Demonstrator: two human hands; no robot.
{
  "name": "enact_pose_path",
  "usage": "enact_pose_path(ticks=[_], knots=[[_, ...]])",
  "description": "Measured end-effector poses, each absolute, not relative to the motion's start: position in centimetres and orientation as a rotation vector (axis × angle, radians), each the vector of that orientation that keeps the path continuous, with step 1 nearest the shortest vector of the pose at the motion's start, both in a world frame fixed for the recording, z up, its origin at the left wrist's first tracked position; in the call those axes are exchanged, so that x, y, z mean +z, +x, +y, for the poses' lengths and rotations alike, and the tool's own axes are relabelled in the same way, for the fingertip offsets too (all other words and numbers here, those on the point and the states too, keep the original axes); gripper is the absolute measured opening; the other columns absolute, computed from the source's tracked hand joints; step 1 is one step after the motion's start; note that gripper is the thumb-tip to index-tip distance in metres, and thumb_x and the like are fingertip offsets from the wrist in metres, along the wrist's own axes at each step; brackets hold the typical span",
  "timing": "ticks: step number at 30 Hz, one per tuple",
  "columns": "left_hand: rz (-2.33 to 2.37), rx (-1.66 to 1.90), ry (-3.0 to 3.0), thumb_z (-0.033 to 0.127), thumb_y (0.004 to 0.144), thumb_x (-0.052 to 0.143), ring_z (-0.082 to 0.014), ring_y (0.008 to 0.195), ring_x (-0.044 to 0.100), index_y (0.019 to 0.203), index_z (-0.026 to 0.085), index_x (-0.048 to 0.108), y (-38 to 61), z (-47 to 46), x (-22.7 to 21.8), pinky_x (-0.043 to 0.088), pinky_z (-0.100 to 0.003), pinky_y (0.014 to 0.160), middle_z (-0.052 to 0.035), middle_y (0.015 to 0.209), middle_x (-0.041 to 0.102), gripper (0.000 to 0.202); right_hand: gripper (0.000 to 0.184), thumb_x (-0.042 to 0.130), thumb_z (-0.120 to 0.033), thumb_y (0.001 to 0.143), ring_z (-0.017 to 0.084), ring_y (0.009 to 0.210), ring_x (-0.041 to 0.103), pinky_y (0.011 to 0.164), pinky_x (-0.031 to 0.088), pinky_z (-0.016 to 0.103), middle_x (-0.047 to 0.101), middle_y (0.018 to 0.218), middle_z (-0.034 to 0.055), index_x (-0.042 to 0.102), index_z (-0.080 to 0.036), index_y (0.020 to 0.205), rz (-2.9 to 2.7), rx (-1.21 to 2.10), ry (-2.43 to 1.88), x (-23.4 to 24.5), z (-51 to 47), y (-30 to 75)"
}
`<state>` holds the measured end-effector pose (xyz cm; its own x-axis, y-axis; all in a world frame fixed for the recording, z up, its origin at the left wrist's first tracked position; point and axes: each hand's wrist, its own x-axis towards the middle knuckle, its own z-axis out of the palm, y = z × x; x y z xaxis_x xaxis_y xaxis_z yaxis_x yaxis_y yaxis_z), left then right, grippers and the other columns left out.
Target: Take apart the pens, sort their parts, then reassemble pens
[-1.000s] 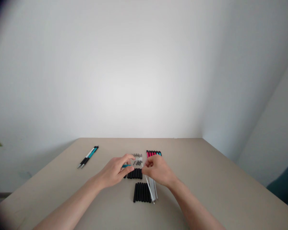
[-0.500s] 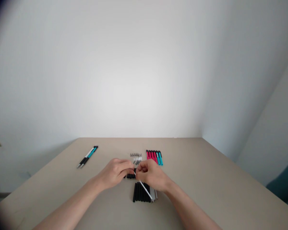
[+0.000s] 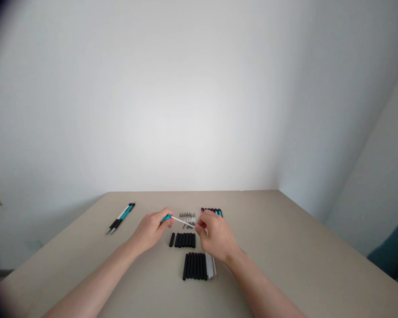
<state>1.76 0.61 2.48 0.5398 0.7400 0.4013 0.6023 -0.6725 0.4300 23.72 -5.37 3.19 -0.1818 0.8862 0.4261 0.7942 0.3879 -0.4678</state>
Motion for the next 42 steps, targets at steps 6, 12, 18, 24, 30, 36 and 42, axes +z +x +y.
enact_pose_path(ticks=[6,12,18,24,30,36,42], knots=[[1.075,0.709,2.607,0.032,0.092,0.044,-0.0133,0.064,0.059,0.089,0.025,0.058,2.0,0.1,2.8,0.036,-0.020,0.059,0.0036,0.073,0.066,0.016,0.013,0.050,-0.012,0.077,0.014,0.067,0.049,0.061,0.033,0.024,0.055,0.071,0.0015,0.050,-0.017,0.066,-2.037,0.172,-1.465,3.2,-5.5,23.7],[1.071,0.658,2.665,0.037,0.092,0.043,-0.0133,0.059,0.055,0.087,0.025,0.060,2.1,-0.2,3.0,0.034,-0.021,0.056,0.0031,0.069,0.064,0.021,0.013,0.050,-0.010,0.077,0.014,0.067,0.050,0.061,0.033,0.024,0.055,0.073,0.0020,0.050,-0.017,0.066,-2.021,0.151,-1.500,3.1,-5.3,23.9],[1.073,0.678,2.671,0.039,0.092,0.043,-0.0126,0.058,0.053,0.084,0.024,0.061,2.0,-0.1,3.0,0.033,-0.021,0.055,0.0032,0.066,0.062,0.025,0.016,0.050,-0.009,0.076,0.014,0.065,0.050,0.060,0.032,0.024,0.056,0.073,0.0016,0.049,-0.018,0.063,-2.002,0.126,-1.543,3.3,-5.3,24.2],[1.073,0.674,2.647,0.039,0.092,0.042,-0.0121,0.057,0.052,0.083,0.023,0.061,2.0,-0.1,2.8,0.033,-0.020,0.056,0.0032,0.065,0.061,0.026,0.018,0.050,-0.008,0.078,0.014,0.066,0.051,0.060,0.033,0.023,0.056,0.074,0.0019,0.050,-0.017,0.063,-2.017,0.118,-1.568,3.5,-5.3,24.1],[1.038,0.654,2.689,0.038,0.091,0.044,-0.0125,0.059,0.053,0.084,0.024,0.062,2.0,-0.2,2.8,0.032,-0.020,0.056,0.0033,0.066,0.061,0.024,0.014,0.053,-0.012,0.082,0.014,0.069,0.053,0.063,0.036,0.024,0.057,0.076,0.0014,0.056,-0.018,0.070,-2.057,0.112,-1.481,3.5,-5.5,23.6],[0.958,0.608,2.680,0.041,0.091,0.045,-0.0126,0.060,0.055,0.086,0.023,0.063,2.4,-0.5,2.9,0.035,-0.020,0.057,0.0024,0.067,0.061,0.026,0.015,0.052,-0.021,0.088,0.013,0.066,0.053,0.062,0.039,0.023,0.057,0.080,0.0020,0.062,-0.019,0.077,-2.018,0.104,-1.353,3.7,-5.5,23.4],[0.920,0.624,2.688,0.035,0.093,0.042,-0.0137,0.063,0.058,0.086,0.023,0.062,2.7,-0.8,2.9,0.037,-0.020,0.059,0.0008,0.072,0.065,0.025,0.018,0.051,-0.025,0.090,0.014,0.071,0.055,0.066,0.041,0.023,0.058,0.079,0.0028,0.064,-0.020,0.079,-2.038,0.150,-1.196,3.4,-5.6,22.9]])
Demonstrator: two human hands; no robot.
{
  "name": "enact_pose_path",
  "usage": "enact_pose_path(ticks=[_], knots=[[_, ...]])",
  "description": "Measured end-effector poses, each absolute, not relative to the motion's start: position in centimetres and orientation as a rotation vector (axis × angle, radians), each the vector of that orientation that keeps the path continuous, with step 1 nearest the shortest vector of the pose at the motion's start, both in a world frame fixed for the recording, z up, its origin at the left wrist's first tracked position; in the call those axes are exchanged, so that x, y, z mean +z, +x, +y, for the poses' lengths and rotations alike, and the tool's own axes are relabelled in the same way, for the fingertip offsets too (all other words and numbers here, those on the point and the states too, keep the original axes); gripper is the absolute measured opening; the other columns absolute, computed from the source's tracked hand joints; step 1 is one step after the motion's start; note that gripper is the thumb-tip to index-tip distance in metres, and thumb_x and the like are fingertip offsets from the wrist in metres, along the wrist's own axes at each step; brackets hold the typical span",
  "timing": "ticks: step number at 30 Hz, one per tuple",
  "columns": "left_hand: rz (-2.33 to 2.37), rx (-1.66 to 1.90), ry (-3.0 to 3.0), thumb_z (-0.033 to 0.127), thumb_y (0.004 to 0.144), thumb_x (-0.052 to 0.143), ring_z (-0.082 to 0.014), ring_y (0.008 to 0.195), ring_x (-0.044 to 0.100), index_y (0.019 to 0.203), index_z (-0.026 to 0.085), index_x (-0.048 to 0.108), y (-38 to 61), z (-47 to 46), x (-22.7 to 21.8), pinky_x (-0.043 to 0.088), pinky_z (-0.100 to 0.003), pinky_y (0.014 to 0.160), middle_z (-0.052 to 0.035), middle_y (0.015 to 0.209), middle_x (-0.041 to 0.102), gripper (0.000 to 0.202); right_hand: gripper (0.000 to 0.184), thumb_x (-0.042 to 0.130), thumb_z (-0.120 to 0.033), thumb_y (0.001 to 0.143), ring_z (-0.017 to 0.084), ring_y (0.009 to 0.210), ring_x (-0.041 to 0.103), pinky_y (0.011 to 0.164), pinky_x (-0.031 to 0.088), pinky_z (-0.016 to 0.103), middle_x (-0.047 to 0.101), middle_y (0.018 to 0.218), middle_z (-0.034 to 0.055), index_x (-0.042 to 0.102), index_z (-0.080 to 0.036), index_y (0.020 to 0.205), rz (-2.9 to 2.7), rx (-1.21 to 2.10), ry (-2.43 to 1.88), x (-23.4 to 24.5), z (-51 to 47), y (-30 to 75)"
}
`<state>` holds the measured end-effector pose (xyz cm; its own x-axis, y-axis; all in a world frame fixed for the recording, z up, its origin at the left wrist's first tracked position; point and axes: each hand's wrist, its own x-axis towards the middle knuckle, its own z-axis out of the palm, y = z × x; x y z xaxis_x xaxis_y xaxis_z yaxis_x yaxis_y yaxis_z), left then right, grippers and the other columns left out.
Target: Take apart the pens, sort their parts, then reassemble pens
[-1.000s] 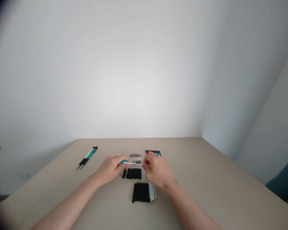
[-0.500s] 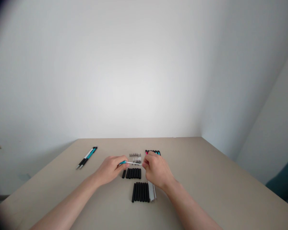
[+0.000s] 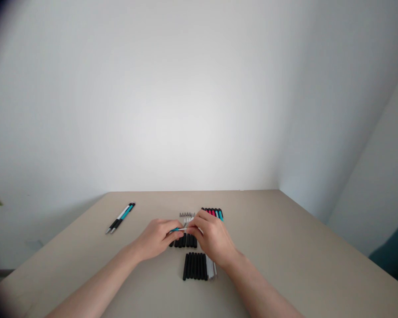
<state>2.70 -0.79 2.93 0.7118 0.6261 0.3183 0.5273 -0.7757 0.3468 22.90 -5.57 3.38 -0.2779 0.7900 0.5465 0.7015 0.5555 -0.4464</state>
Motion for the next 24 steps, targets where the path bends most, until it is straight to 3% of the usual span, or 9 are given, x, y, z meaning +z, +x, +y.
enact_pose_path(ticks=[7,17,24], knots=[[0.972,0.676,2.719,0.032,0.095,0.036,-0.0132,0.063,0.058,0.085,0.022,0.061,2.7,-0.8,3.2,0.037,-0.020,0.060,0.0008,0.072,0.065,0.028,0.013,0.050,-0.020,0.088,0.015,0.072,0.055,0.065,0.040,0.024,0.060,0.080,0.0035,0.063,-0.019,0.087,-1.977,0.144,-1.198,3.5,-5.9,22.9],[0.984,0.635,2.706,0.033,0.094,0.041,-0.0125,0.063,0.058,0.087,0.023,0.060,2.6,-0.7,3.0,0.036,-0.019,0.059,0.0021,0.071,0.064,0.023,0.016,0.049,-0.015,0.086,0.015,0.071,0.055,0.064,0.038,0.023,0.060,0.076,0.0022,0.060,-0.019,0.075,-1.896,0.162,-1.231,2.9,-5.4,22.9],[0.981,0.636,2.740,0.032,0.093,0.043,-0.0121,0.061,0.058,0.087,0.023,0.059,2.7,-0.6,2.8,0.036,-0.019,0.058,0.0025,0.072,0.065,0.020,0.019,0.050,-0.020,0.088,0.014,0.063,0.051,0.058,0.034,0.023,0.056,0.068,0.0004,0.056,-0.018,0.070,-1.899,0.128,-1.274,2.6,-5.3,22.9]])
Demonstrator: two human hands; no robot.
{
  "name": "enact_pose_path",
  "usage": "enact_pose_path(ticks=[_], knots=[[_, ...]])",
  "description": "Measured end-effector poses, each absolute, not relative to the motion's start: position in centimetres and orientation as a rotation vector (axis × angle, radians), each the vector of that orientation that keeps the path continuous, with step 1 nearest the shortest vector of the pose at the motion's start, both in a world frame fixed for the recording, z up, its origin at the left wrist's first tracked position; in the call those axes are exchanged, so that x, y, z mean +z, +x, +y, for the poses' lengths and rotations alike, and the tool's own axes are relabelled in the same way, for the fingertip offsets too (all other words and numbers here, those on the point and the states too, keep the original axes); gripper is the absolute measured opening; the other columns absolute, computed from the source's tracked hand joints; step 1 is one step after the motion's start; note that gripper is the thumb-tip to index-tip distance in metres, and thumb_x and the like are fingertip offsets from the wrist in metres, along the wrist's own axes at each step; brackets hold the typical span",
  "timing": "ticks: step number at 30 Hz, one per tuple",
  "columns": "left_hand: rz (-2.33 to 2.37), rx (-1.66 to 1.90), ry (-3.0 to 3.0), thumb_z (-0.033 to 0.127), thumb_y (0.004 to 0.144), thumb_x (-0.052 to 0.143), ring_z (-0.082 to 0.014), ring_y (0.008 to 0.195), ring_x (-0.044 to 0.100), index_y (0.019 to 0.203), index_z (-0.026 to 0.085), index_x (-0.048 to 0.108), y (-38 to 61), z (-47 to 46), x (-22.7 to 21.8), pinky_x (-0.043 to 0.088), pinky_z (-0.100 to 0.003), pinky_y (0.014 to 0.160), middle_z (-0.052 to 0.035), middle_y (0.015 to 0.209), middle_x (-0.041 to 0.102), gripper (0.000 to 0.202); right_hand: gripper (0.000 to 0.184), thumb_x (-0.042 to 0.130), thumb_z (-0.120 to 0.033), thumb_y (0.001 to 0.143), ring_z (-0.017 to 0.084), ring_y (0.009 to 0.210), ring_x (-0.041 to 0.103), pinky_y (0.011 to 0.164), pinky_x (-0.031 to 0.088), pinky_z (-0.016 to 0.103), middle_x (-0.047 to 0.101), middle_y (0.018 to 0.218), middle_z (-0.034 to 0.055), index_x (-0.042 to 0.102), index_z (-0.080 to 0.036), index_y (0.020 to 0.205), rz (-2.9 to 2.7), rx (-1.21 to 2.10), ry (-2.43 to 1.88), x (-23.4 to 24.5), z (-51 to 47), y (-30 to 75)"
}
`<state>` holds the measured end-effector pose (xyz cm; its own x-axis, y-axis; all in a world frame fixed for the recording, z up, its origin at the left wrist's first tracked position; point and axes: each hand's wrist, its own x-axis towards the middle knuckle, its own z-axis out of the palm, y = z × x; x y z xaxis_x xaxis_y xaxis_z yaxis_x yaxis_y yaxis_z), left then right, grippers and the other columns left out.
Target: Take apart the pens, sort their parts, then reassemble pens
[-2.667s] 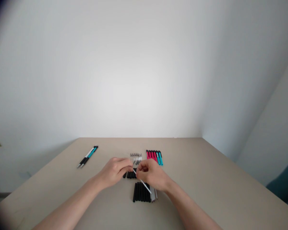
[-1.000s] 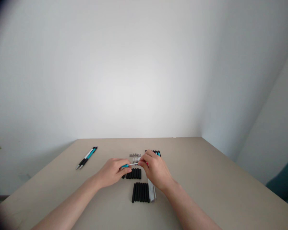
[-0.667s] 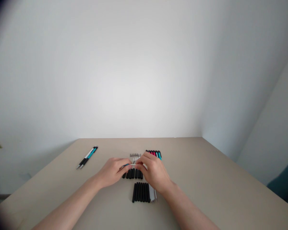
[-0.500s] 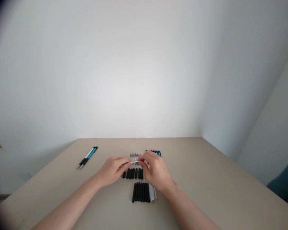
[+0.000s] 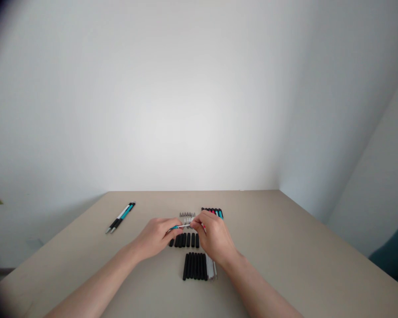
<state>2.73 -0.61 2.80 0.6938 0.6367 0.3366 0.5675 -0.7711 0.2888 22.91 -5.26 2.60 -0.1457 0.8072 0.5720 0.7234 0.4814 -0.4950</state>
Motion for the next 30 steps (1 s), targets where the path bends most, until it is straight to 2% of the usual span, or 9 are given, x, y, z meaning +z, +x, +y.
enact_pose_path(ticks=[8,15,19,22,26,28,30], knots=[[1.003,0.668,2.825,0.034,0.094,0.040,-0.0137,0.069,0.061,0.090,0.023,0.061,2.8,-0.8,3.1,0.037,-0.021,0.060,0.0013,0.080,0.068,0.024,0.023,0.047,-0.026,0.089,0.013,0.059,0.049,0.056,0.033,0.023,0.056,0.065,0.0004,0.056,-0.018,0.070,-1.896,0.122,-1.286,2.9,-5.6,22.6],[1.256,0.687,2.866,0.031,0.096,0.036,-0.0156,0.070,0.062,0.086,0.024,0.061,2.4,-0.5,3.3,0.034,-0.024,0.058,0.0016,0.079,0.068,0.028,0.028,0.046,-0.036,0.088,0.013,0.054,0.047,0.054,0.034,0.023,0.056,0.060,0.0000,0.057,-0.017,0.072,-1.576,0.151,-1.433,3.1,-5.5,23.4],[1.215,0.647,2.899,0.028,0.094,0.041,-0.0160,0.071,0.061,0.085,0.024,0.062,2.1,-0.1,2.9,0.033,-0.026,0.061,0.0013,0.079,0.068,0.024,0.034,0.050,-0.046,0.085,0.015,0.060,0.052,0.055,0.038,0.023,0.061,0.065,0.0025,0.061,-0.016,0.075,-1.277,0.297,-1.415,3.1,-5.1,24.0],[1.112,0.652,2.952,0.025,0.092,0.046,-0.0165,0.074,0.059,0.079,0.022,0.063,2.1,0.2,2.7,0.033,-0.029,0.068,0.0003,0.076,0.067,0.022,0.037,0.056,-0.051,0.080,0.013,0.054,0.051,0.048,0.037,0.023,0.065,0.072,0.0051,0.063,-0.015,0.080,-1.049,0.496,-1.320,3.2,-4.5,24.3],[1.018,0.734,2.999,0.022,0.091,0.048,-0.0166,0.073,0.054,0.076,0.021,0.063,2.2,0.2,2.8,0.031,-0.031,0.070,-0.0002,0.072,0.065,0.021,0.037,0.067,-0.050,0.070,0.013,0.056,0.053,0.043,0.038,0.022,0.068,0.086,0.0095,0.064,-0.014,0.077,-0.827,0.751,-1.137,3.3,-4.0,24.2],[0.946,0.796,2.993,0.022,0.092,0.047,-0.0162,0.072,0.053,0.078,0.020,0.062,2.3,0.0,2.9,0.032,-0.031,0.069,-0.0007,0.072,0.064,0.020,0.034,0.071,-0.047,0.067,0.015,0.060,0.056,0.044,0.040,0.022,0.068,0.082,0.0097,0.064,-0.014,0.072,-0.784,0.859,-1.070,3.3,-4.0,24.1],[0.858,0.873,2.962,0.022,0.093,0.045,-0.0155,0.071,0.053,0.080,0.019,0.061,2.5,-0.2,3.1,0.034,-0.029,0.069,-0.0016,0.073,0.063,0.021,0.033,0.072,-0.045,0.067,0.013,0.056,0.054,0.045,0.040,0.022,0.066,0.071,0.0069,0.064,-0.013,0.071,-0.779,0.967,-1.026,3.3,-4.1,23.9]])
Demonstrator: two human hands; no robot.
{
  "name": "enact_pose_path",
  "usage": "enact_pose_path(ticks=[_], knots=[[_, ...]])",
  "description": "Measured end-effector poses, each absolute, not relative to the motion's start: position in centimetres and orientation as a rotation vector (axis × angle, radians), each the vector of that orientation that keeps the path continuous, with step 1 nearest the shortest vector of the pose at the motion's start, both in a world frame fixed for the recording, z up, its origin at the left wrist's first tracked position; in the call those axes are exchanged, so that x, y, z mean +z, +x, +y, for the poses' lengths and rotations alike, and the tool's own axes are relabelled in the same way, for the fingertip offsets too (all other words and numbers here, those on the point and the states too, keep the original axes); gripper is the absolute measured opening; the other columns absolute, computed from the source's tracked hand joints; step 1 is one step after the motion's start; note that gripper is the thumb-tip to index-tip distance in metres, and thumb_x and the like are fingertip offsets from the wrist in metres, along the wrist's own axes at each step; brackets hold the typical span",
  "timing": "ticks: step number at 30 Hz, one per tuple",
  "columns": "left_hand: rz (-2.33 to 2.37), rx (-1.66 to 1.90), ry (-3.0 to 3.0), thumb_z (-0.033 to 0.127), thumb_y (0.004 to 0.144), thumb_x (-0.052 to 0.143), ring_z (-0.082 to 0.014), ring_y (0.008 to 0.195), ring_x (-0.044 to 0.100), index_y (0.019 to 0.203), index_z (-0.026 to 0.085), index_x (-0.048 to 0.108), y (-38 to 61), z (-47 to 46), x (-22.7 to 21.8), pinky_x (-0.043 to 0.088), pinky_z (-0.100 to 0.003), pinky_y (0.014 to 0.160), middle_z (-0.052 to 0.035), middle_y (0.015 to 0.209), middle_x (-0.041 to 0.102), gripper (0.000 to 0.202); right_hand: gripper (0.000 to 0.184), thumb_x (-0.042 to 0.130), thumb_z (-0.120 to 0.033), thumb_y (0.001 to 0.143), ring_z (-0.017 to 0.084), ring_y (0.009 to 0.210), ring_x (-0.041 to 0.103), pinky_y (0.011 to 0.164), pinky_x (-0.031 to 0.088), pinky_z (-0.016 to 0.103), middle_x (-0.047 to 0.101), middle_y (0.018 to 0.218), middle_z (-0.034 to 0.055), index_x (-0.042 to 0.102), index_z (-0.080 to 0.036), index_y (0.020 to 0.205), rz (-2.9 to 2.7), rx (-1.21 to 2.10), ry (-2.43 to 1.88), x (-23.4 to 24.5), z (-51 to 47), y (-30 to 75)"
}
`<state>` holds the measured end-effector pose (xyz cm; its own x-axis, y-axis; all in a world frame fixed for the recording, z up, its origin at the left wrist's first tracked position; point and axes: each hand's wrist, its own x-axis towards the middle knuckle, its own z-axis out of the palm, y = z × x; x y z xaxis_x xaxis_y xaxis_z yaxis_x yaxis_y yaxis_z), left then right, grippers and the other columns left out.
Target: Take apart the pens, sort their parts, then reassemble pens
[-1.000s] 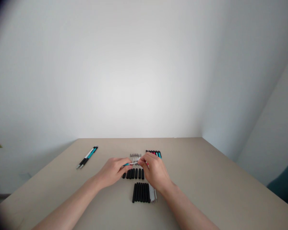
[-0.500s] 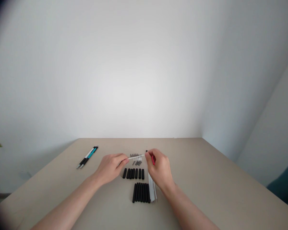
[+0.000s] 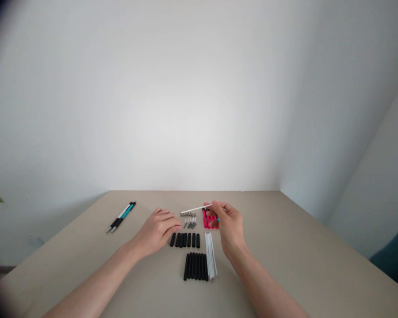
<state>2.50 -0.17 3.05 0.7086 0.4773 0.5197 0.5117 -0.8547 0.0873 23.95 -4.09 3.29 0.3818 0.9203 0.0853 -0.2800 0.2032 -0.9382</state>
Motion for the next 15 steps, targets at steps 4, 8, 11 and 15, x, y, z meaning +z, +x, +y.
enact_pose_path(ticks=[4,8,11,15], knots=[[-0.710,-1.028,-2.889,0.021,0.095,0.040,-0.0142,0.069,0.054,0.084,0.017,0.059,2.8,-0.4,3.2,0.039,-0.026,0.066,-0.0031,0.074,0.063,0.023,0.032,0.073,-0.042,0.068,0.007,0.045,0.044,0.040,0.033,0.019,0.059,0.059,0.0003,0.064,-0.012,0.073,-0.874,1.098,-0.983,3.4,-4.5,23.5],[-0.669,-1.067,-2.846,0.023,0.094,0.042,-0.0147,0.068,0.054,0.086,0.017,0.060,2.8,-0.4,3.4,0.041,-0.027,0.067,-0.0038,0.073,0.062,0.021,0.040,0.073,-0.043,0.068,0.005,0.039,0.040,0.035,0.033,0.017,0.059,0.059,-0.0023,0.062,-0.013,0.092,-1.139,1.139,-1.041,3.5,-5.1,22.4],[-0.647,-1.036,-2.846,0.024,0.094,0.043,-0.0157,0.072,0.054,0.090,0.016,0.061,2.8,-0.3,3.5,0.041,-0.028,0.069,-0.0045,0.074,0.064,0.020,0.044,0.073,-0.047,0.066,0.005,0.035,0.040,0.032,0.035,0.018,0.057,0.056,-0.0039,0.062,-0.013,0.091,-1.308,1.294,-1.067,3.2,-5.5,21.2],[-0.588,-1.002,-2.882,0.026,0.095,0.042,-0.0156,0.072,0.055,0.093,0.015,0.062,2.8,-0.5,3.8,0.042,-0.029,0.070,-0.0054,0.076,0.065,0.023,0.042,0.073,-0.047,0.063,0.004,0.036,0.040,0.034,0.040,0.018,0.055,0.056,-0.0046,0.063,-0.012,0.083,-1.322,1.430,-1.074,2.8,-5.9,20.2]])
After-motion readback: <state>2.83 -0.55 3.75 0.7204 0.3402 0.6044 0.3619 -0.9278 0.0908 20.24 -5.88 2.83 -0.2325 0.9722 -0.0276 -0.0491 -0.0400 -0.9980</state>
